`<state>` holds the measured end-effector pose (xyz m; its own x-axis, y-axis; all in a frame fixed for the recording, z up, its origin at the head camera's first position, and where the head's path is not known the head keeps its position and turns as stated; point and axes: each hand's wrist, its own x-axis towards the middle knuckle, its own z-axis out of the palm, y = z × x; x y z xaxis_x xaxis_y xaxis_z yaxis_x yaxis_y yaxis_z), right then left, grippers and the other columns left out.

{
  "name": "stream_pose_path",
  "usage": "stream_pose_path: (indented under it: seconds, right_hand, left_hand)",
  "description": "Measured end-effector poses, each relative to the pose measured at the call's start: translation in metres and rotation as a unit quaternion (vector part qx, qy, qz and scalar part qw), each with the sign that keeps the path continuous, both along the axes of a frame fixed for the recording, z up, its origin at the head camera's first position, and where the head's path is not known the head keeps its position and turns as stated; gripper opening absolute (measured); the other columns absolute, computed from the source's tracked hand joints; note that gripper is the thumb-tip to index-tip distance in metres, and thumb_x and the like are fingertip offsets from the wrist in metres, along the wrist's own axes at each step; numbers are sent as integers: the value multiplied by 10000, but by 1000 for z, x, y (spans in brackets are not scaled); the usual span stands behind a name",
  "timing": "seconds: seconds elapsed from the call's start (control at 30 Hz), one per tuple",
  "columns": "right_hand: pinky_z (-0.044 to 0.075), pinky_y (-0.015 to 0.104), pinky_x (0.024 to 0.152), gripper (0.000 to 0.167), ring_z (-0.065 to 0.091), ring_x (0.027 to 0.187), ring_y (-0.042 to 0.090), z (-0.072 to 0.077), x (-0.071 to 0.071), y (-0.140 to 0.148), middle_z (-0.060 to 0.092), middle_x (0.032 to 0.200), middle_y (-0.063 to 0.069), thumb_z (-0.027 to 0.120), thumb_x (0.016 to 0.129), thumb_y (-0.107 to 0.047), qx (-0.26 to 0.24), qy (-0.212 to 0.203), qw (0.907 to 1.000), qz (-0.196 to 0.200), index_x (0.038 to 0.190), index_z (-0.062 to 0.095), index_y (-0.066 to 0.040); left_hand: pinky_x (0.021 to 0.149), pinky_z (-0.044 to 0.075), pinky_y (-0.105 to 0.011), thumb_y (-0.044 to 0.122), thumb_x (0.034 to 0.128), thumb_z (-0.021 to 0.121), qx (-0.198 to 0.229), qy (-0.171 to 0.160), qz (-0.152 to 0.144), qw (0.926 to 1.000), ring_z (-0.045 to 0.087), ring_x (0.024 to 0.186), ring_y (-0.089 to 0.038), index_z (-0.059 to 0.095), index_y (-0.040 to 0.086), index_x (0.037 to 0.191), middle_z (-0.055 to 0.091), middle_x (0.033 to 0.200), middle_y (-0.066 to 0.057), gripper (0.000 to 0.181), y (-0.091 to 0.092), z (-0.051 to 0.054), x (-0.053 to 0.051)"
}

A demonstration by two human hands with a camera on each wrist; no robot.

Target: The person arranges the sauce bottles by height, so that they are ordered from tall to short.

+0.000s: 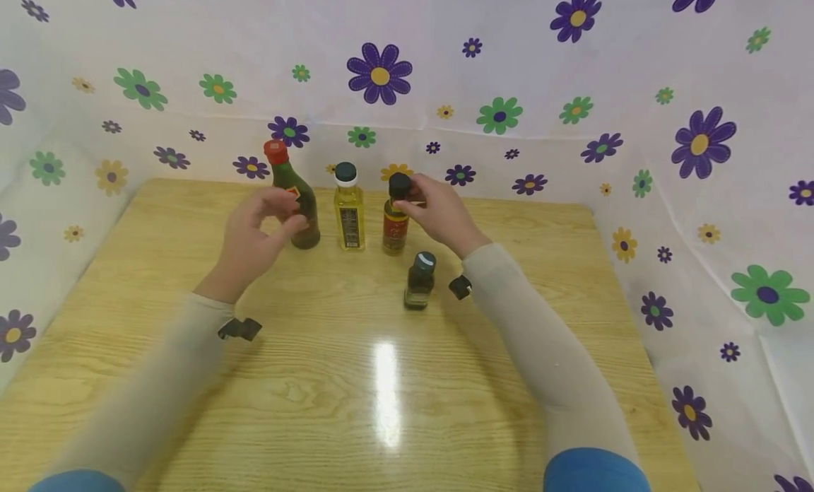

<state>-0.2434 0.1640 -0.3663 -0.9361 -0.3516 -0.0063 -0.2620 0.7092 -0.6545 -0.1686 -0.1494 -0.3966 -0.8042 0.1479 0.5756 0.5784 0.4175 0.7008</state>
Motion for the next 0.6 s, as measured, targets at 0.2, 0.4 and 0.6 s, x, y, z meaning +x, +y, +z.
stream_pose_path:
  seconds: [0.2,0.4,0.6]
  right_hand:
    - [509,520,1067,405,650,1241,313,-4,1,2,690,1317,99,675,1020,-340,-68,-95,9999,-53,1352,591,-123]
    - [501,526,1073,408,649,1244,313,-4,2,3,692,1313,103,683,1015,-338,-103,-41,9999,-57,1346,594,-116]
    - [467,545,1102,438,643,1253,309,0,0,2,698,1309,102,691,1007,-358,-43,64,10000,42,1358,588,-116]
  left_hand:
    - [1098,474,-442,170,928,795,-86,37,998,9950,527,1278,-295,533,-15,1379,571,1334,-179,555,-32,-4,-25]
    - [1218,338,-504,428,930,774,188,-2278,402,9727,379,1480,-288,298,165,1609,404,1597,-98,869,-44,-9,-44]
    - [1213,338,-531,451,940,755,358,-2599,244,9647,386,1479,-281,334,183,1599,407,1602,-77,827,-41,-12,-53]
